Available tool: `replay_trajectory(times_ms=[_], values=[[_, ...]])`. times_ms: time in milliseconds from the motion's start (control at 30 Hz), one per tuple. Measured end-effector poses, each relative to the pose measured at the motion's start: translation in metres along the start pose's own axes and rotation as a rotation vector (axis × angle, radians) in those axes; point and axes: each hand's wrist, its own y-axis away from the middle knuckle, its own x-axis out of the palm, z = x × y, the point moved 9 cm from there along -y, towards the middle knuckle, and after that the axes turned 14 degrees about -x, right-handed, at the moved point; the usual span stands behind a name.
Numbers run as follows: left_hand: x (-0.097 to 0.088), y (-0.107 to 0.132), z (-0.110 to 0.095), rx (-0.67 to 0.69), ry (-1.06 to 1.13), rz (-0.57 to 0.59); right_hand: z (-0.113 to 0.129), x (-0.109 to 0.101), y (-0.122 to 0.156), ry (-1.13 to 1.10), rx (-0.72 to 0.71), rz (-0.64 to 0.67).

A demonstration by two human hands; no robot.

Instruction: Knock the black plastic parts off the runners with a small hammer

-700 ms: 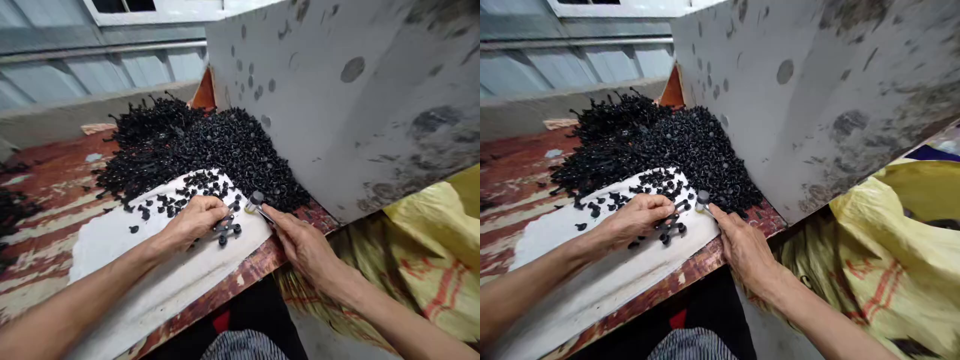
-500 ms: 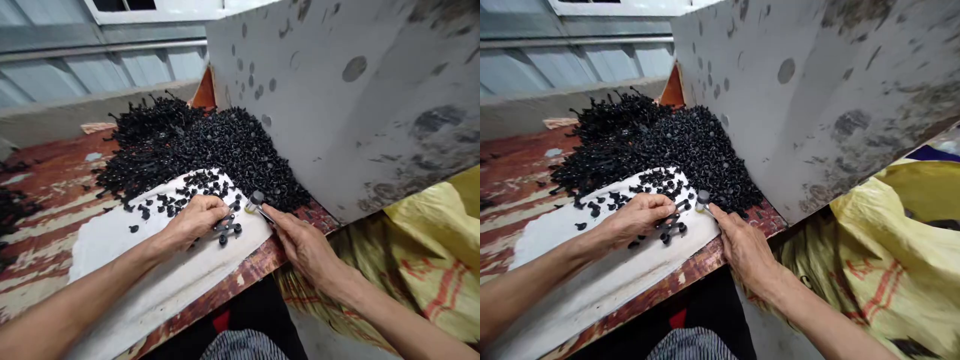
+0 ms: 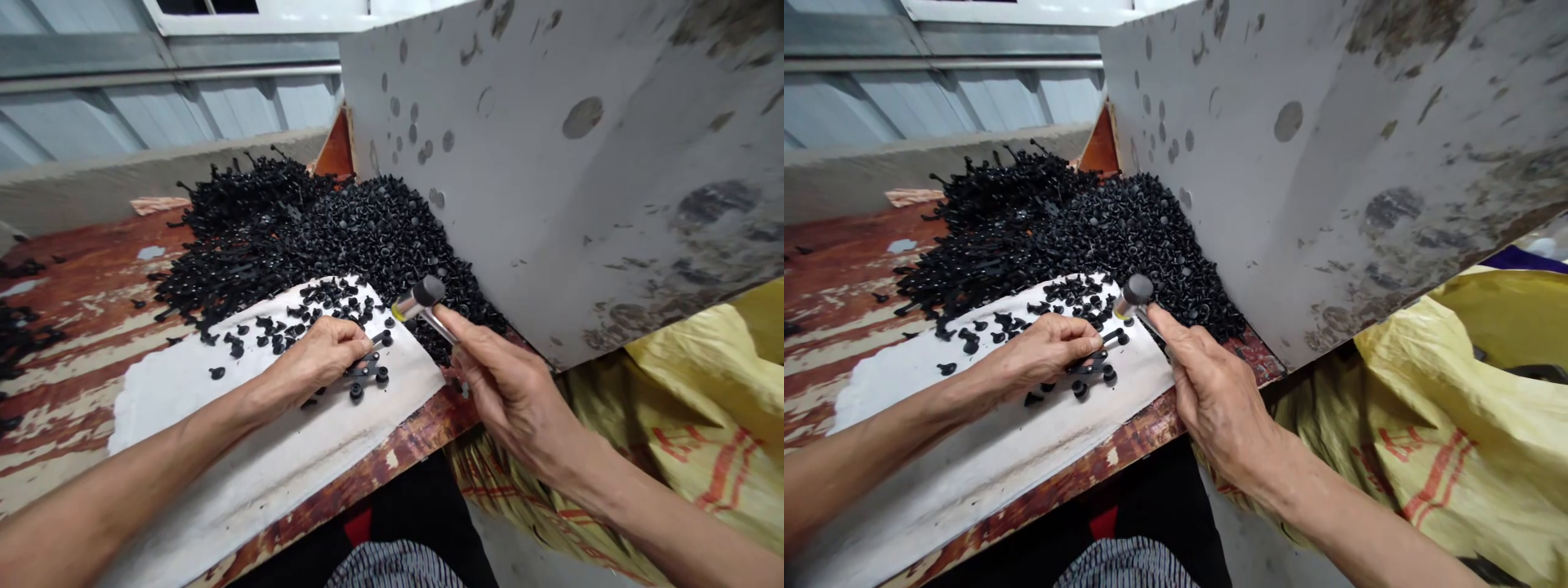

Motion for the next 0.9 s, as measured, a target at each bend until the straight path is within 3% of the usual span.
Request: replay_trajectory(times_ms=[67, 200, 267, 367, 533, 633, 767, 900], values=[[0.001, -0.001, 0.0, 0.006, -0.009, 0.01, 0.007, -0.005, -0.007, 0.032, -0.038, -0.042], [0.001, -0.001, 0.0, -0.032, 0.009, 0.003, 0.001, 0.017, -0.011, 0.137, -0.024, 0.199], [0.001, -0.001, 0.0, -0.042, 0.042, 0.008, 0.001, 0.013, -0.012, 0.112, -0.026, 0.146], [0.001, -0.003, 0.0, -0.028, 0.058, 0.023, 0.006, -0.007, -0.012, 0.043, -0.052, -0.079], [0.003, -0.007, 0.003, 0.002, 0.006, 0.017, -0.001, 0.018, -0.005, 0.078, -0.021, 0.178], [0.004, -0.008, 0.004, 0.023, -0.014, 0.021, -0.007, 0.01, -0.001, 0.037, 0.044, 0.044], [0.002, -0.006, 0.007, -0.011, 0.011, 0.02, -0.011, 0.026, 0.001, 0.033, 0.098, 0.195], [0.007, 0.003, -0.004, 0.059, 0.051, 0.067, -0.021, 0.023, -0.006, -0.185, 0.259, 0.082]])
